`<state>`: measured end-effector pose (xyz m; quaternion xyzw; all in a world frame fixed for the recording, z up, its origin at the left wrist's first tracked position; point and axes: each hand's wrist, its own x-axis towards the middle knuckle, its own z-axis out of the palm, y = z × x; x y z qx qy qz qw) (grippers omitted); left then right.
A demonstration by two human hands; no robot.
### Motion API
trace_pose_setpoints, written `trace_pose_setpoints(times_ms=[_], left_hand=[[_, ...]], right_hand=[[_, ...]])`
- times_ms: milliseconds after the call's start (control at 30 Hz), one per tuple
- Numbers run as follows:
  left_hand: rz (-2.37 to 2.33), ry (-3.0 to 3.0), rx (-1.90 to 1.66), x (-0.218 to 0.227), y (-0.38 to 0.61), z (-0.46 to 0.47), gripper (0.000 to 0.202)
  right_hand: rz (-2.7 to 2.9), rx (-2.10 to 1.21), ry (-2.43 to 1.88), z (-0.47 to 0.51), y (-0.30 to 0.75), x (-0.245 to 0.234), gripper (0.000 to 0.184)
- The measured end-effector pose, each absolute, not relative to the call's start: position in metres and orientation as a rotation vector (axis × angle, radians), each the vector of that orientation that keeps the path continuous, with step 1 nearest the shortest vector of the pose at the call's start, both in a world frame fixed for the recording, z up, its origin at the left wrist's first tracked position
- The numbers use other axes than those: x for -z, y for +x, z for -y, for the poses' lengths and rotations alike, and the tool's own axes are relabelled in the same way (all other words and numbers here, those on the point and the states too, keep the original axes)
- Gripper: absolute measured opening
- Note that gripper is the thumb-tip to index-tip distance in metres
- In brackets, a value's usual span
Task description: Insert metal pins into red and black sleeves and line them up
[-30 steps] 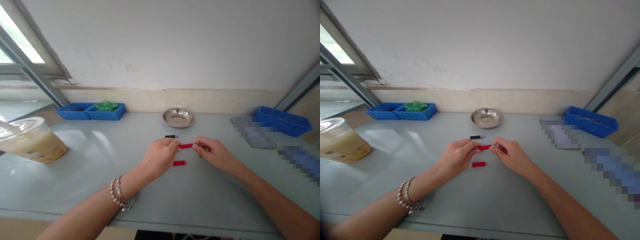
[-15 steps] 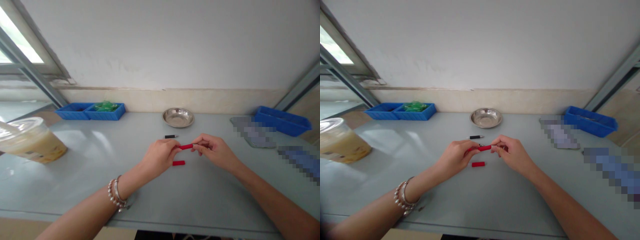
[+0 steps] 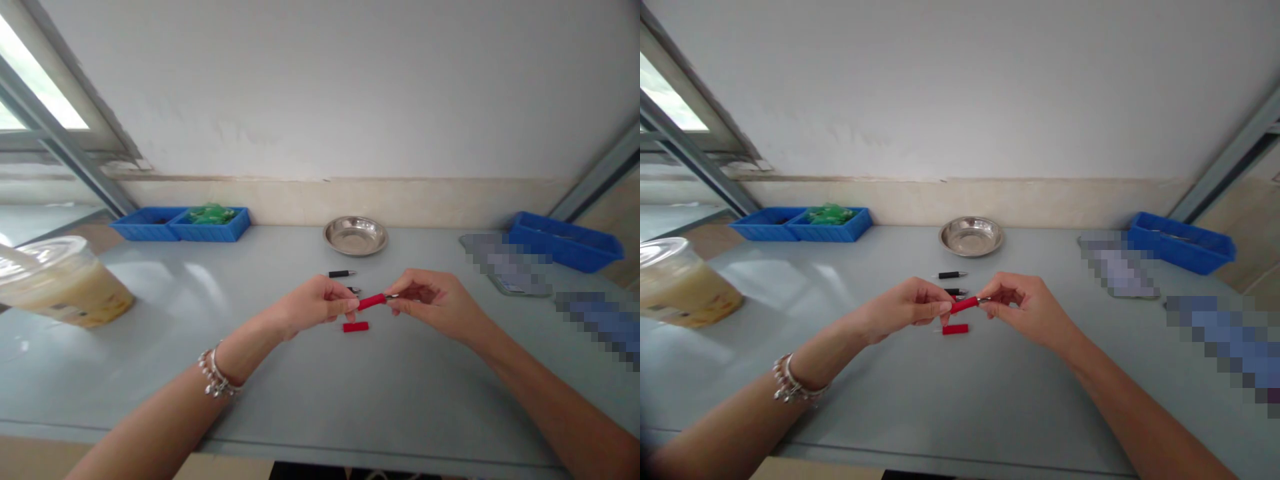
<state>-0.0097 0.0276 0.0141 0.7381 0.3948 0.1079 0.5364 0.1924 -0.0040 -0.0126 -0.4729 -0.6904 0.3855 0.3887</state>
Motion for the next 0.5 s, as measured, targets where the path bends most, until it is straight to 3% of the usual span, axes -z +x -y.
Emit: trace_pose_setpoints(times_ms=[233, 367, 500], left_hand=[[-1.246, 2.293, -0.35, -0.01, -0.012, -0.032, 0.024], [-1.324, 2.579, -0.297, -0.006, -0.015, -0.031, 0.02], [-1.336, 2.668, -0.182, -0.001, -0.017, -0.029, 0.016]], right_hand=[[1.766, -0.979, -1.391, 0.0, 0.205, 0.009, 0.019], [1.936, -0.753, -1.717, -0.007, 0.221, 0.015, 0.009], [2.062, -0.601, -1.941, -0.012, 0.226, 0.022, 0.012]])
